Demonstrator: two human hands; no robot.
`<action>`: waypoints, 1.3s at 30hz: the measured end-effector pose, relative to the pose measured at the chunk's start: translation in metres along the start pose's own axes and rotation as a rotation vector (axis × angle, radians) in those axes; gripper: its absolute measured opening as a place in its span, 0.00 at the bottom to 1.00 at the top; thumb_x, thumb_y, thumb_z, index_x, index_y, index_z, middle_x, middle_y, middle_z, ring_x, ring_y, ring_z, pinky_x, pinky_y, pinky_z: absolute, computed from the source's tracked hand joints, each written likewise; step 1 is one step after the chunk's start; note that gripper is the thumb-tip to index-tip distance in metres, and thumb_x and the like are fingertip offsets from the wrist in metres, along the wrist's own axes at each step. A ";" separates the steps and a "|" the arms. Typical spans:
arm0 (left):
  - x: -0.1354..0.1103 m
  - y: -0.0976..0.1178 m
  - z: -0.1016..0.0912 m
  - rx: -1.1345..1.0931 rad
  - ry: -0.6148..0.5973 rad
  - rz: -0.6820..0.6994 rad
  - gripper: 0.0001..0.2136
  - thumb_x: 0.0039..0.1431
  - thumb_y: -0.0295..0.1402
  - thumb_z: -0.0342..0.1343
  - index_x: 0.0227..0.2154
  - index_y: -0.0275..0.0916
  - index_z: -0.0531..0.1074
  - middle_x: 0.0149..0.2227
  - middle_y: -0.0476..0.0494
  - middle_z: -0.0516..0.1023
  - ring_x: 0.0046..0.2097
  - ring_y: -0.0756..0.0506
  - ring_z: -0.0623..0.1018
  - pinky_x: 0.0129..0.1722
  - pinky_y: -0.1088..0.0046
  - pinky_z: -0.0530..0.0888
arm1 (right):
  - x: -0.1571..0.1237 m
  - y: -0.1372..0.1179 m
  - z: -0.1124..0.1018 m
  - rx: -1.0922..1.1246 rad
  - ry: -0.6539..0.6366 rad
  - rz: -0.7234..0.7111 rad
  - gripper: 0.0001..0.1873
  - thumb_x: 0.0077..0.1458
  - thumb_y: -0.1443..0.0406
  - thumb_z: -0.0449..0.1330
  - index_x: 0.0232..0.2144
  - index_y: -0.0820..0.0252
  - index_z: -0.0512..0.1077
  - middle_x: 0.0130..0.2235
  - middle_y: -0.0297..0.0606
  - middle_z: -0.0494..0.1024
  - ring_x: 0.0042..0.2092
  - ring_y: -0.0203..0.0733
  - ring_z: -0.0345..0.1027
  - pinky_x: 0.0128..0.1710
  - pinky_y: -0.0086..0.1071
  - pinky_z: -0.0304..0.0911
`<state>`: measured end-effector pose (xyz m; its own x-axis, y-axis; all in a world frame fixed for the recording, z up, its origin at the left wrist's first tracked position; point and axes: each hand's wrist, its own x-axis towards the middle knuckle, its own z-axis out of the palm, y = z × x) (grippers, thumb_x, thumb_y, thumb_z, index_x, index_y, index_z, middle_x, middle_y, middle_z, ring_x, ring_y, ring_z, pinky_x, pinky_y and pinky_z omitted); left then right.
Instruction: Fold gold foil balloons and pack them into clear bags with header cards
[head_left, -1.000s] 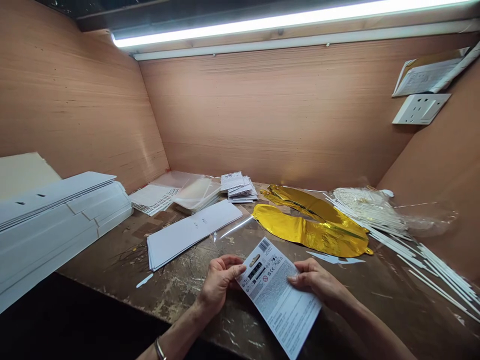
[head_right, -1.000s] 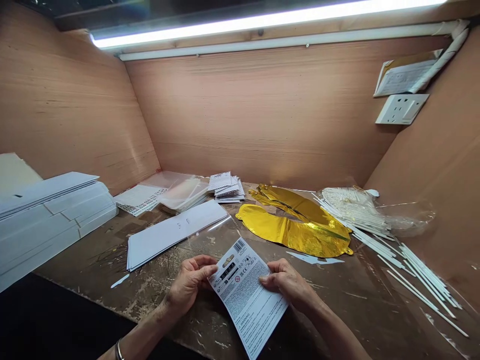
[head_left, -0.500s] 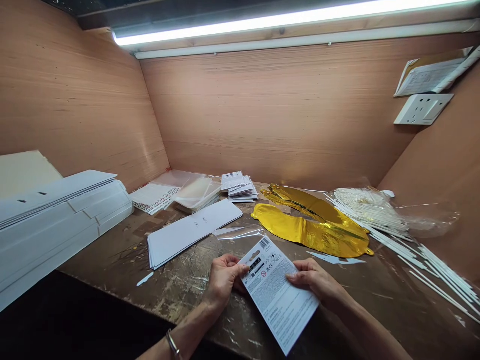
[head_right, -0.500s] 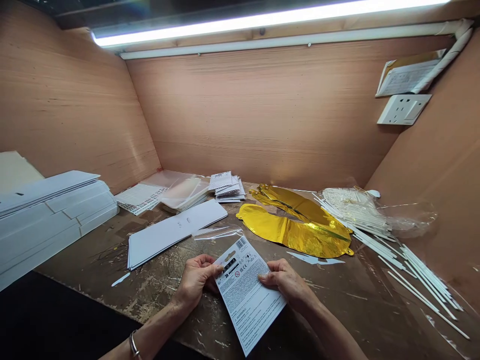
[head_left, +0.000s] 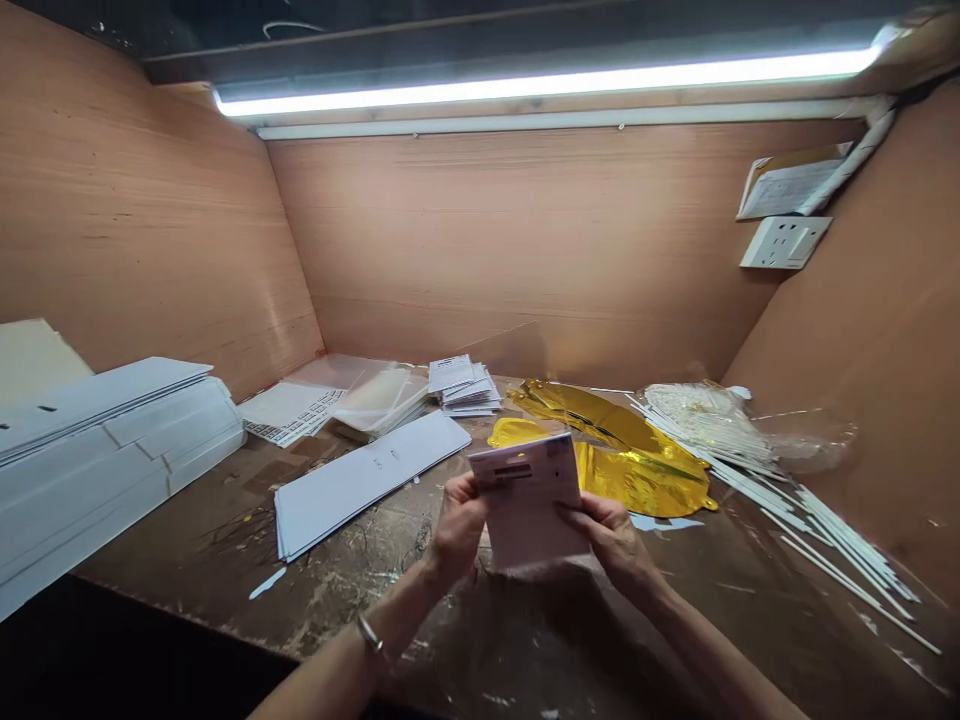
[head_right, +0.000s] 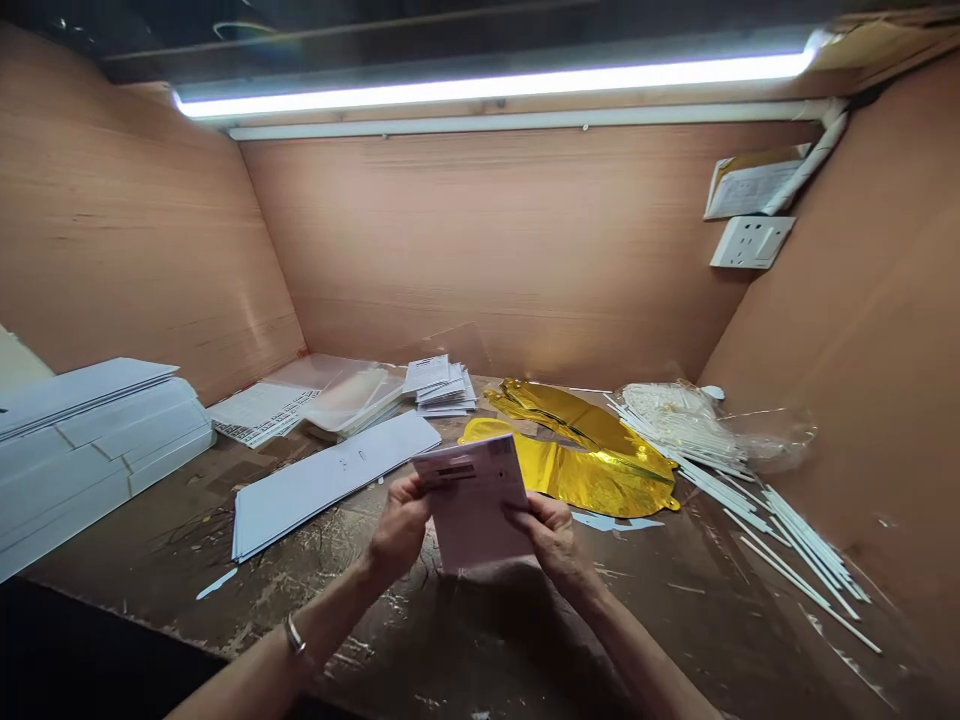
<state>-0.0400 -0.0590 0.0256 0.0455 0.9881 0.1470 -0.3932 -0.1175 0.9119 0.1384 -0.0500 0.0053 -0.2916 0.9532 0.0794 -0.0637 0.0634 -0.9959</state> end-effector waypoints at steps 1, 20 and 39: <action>0.011 0.003 0.000 0.041 -0.031 0.042 0.15 0.42 0.36 0.60 0.34 0.32 0.75 0.32 0.42 0.77 0.36 0.43 0.73 0.37 0.69 0.69 | 0.007 -0.001 -0.002 -0.025 -0.002 -0.024 0.16 0.44 0.59 0.59 0.35 0.61 0.73 0.34 0.37 0.76 0.37 0.42 0.66 0.40 0.35 0.61; 0.038 -0.021 -0.032 0.206 -0.220 -0.022 0.12 0.42 0.33 0.60 0.32 0.34 0.76 0.30 0.44 0.77 0.34 0.45 0.73 0.40 0.67 0.67 | 0.037 0.002 -0.008 -0.034 0.071 -0.176 0.15 0.41 0.60 0.62 0.34 0.60 0.74 0.31 0.35 0.76 0.38 0.43 0.67 0.42 0.38 0.61; 0.042 -0.006 -0.020 0.138 -0.080 0.095 0.13 0.43 0.35 0.59 0.33 0.34 0.75 0.29 0.45 0.77 0.32 0.47 0.72 0.35 0.73 0.67 | 0.040 -0.004 -0.004 -0.015 0.075 -0.185 0.14 0.39 0.62 0.63 0.32 0.60 0.75 0.30 0.35 0.77 0.35 0.42 0.68 0.41 0.37 0.61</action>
<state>-0.0540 -0.0145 0.0188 0.0894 0.9614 0.2604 -0.2697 -0.2283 0.9355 0.1308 -0.0114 0.0127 -0.2040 0.9443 0.2582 -0.0948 0.2435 -0.9653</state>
